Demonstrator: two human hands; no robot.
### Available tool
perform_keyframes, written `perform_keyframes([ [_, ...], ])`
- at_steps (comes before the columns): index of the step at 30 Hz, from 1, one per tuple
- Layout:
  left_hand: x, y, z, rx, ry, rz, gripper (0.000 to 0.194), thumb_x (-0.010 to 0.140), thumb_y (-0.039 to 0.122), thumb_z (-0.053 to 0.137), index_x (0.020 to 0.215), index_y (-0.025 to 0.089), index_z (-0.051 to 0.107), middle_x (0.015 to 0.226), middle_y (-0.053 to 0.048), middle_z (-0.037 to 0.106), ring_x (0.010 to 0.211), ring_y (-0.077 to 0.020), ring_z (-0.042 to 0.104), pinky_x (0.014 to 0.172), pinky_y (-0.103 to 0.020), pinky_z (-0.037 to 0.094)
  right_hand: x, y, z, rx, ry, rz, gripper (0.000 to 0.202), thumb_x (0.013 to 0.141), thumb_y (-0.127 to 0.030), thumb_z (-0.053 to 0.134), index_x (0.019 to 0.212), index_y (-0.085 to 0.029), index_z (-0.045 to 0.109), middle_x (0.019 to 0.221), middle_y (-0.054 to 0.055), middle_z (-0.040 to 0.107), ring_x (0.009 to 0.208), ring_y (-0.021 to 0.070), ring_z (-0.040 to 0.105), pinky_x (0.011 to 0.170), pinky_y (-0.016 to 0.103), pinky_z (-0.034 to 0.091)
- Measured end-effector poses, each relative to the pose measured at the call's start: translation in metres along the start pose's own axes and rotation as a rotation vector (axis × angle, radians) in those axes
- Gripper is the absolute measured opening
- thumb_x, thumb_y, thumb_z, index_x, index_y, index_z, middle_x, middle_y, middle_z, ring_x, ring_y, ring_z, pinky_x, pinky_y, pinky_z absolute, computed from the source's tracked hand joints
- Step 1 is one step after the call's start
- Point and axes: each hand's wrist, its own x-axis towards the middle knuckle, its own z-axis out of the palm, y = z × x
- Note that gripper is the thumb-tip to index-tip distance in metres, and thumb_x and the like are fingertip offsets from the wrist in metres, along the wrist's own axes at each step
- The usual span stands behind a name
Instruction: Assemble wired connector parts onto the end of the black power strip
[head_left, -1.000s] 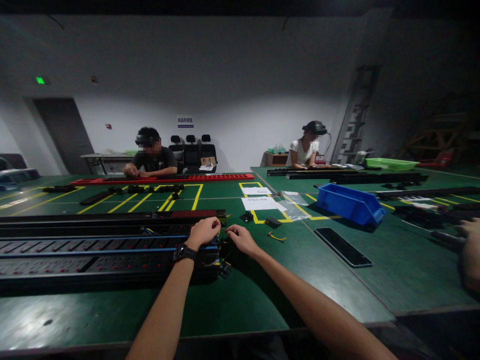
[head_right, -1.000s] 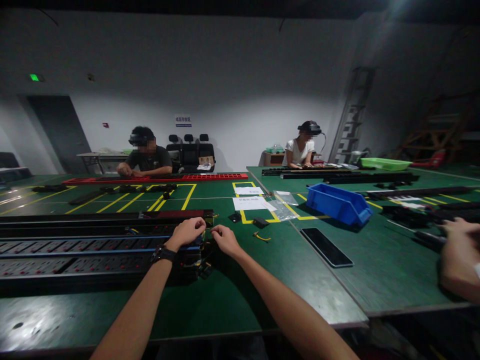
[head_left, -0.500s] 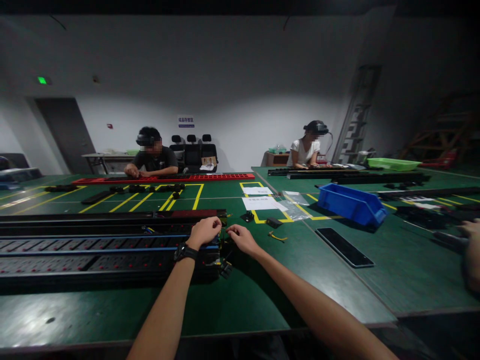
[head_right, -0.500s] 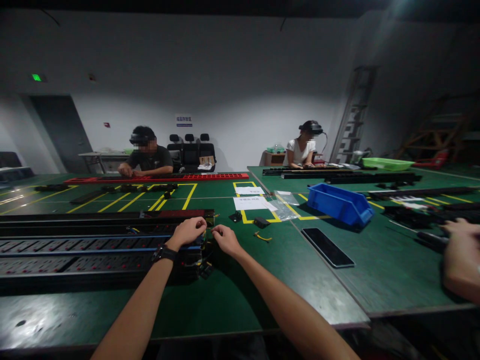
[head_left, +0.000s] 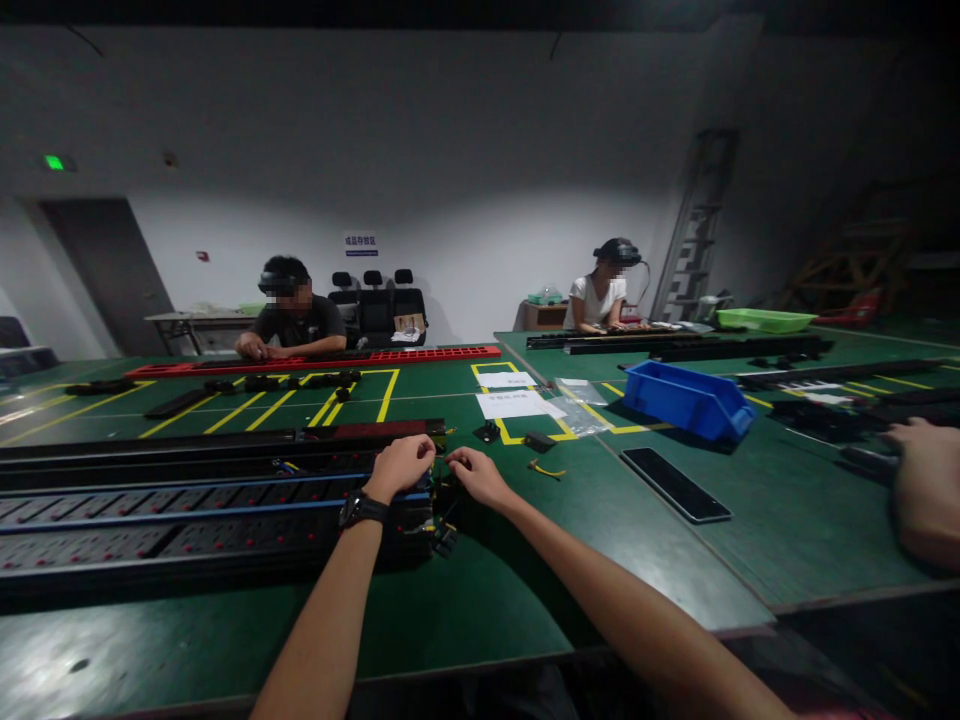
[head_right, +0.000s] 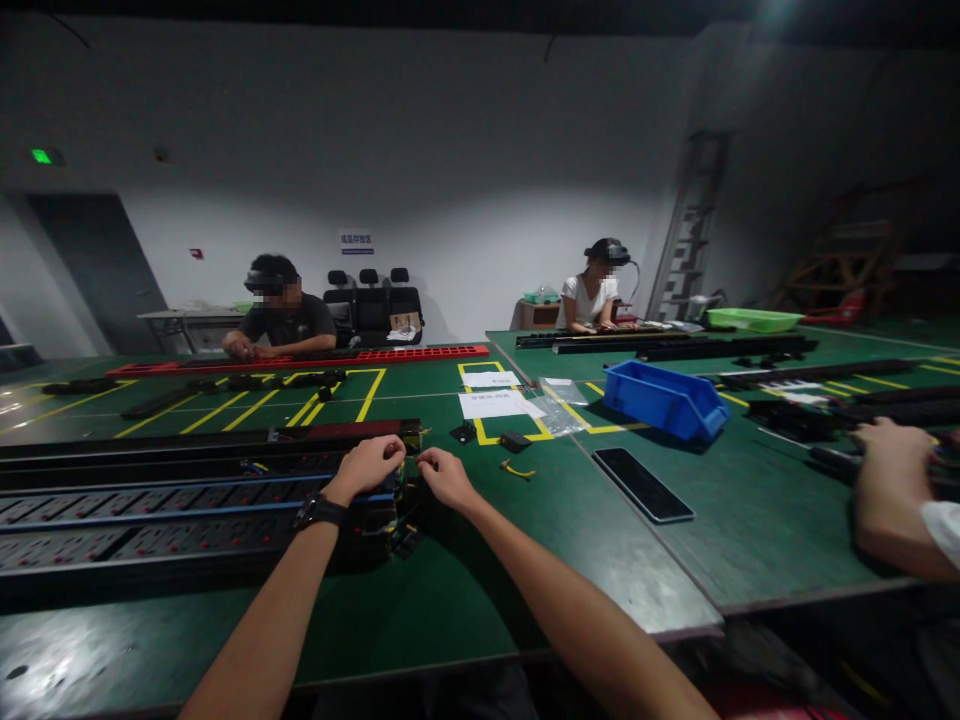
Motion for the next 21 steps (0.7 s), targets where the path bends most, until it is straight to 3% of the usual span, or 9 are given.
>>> perform_keyframes([
  [3,0.001,-0.001,0.001,0.011,0.003,0.015,0.024,0.091,0.041,0.054,0.103,0.032,0.073,0.109,-0.002,0.078,0.103,-0.0243,0.072,0.084,-0.03,0.051,0.002,-0.005,-0.016,-0.114,0.062,0.006,0.021,0.092,-0.022,0.054,0.102,-0.02,0.072,0.095,0.005,0.073,0.086,0.0201,0.066,0.079,0.029,0.048],
  [6,0.001,-0.002,0.001,0.012,0.007,0.033,0.024,0.091,0.04,0.053,0.102,0.032,0.073,0.109,-0.002,0.078,0.104,-0.0238,0.072,0.085,-0.03,0.051,0.005,-0.006,-0.053,-0.383,0.214,0.071,0.028,0.093,-0.025,0.055,0.118,-0.02,0.068,0.104,0.01,0.073,0.089,0.0226,0.066,0.079,0.031,0.047],
  [9,0.0,-0.001,0.0,0.02,0.009,0.045,0.024,0.091,0.041,0.054,0.101,0.032,0.074,0.11,-0.002,0.078,0.104,-0.0238,0.072,0.085,-0.03,0.051,0.004,0.003,-0.101,-0.577,0.396,0.28,0.033,0.096,-0.027,0.052,0.125,-0.019,0.064,0.113,0.016,0.071,0.094,0.0257,0.068,0.081,0.034,0.047],
  [12,-0.002,0.002,-0.004,0.03,0.006,0.058,0.025,0.091,0.042,0.054,0.101,0.032,0.074,0.11,-0.002,0.078,0.104,-0.0244,0.071,0.084,-0.031,0.052,-0.002,0.021,-0.134,-0.68,0.42,0.491,0.034,0.1,-0.033,0.045,0.119,-0.014,0.068,0.106,0.022,0.072,0.095,0.0301,0.069,0.081,0.038,0.047],
  [17,-0.005,0.006,-0.009,0.033,-0.012,0.053,0.026,0.09,0.046,0.055,0.101,0.032,0.074,0.11,-0.002,0.078,0.104,-0.0247,0.071,0.084,-0.031,0.052,-0.007,0.046,-0.145,-0.7,0.411,0.602,0.041,0.1,-0.041,0.049,0.116,-0.01,0.07,0.107,0.03,0.071,0.098,0.0377,0.068,0.081,0.045,0.046],
  [21,-0.005,0.006,-0.01,0.035,-0.016,0.061,0.026,0.09,0.045,0.055,0.102,0.032,0.074,0.111,-0.002,0.078,0.104,-0.025,0.071,0.085,-0.032,0.052,-0.004,0.054,-0.145,-0.619,0.391,0.632,0.041,0.095,-0.04,0.057,0.123,-0.011,0.068,0.114,0.029,0.069,0.102,0.039,0.068,0.081,0.045,0.046],
])
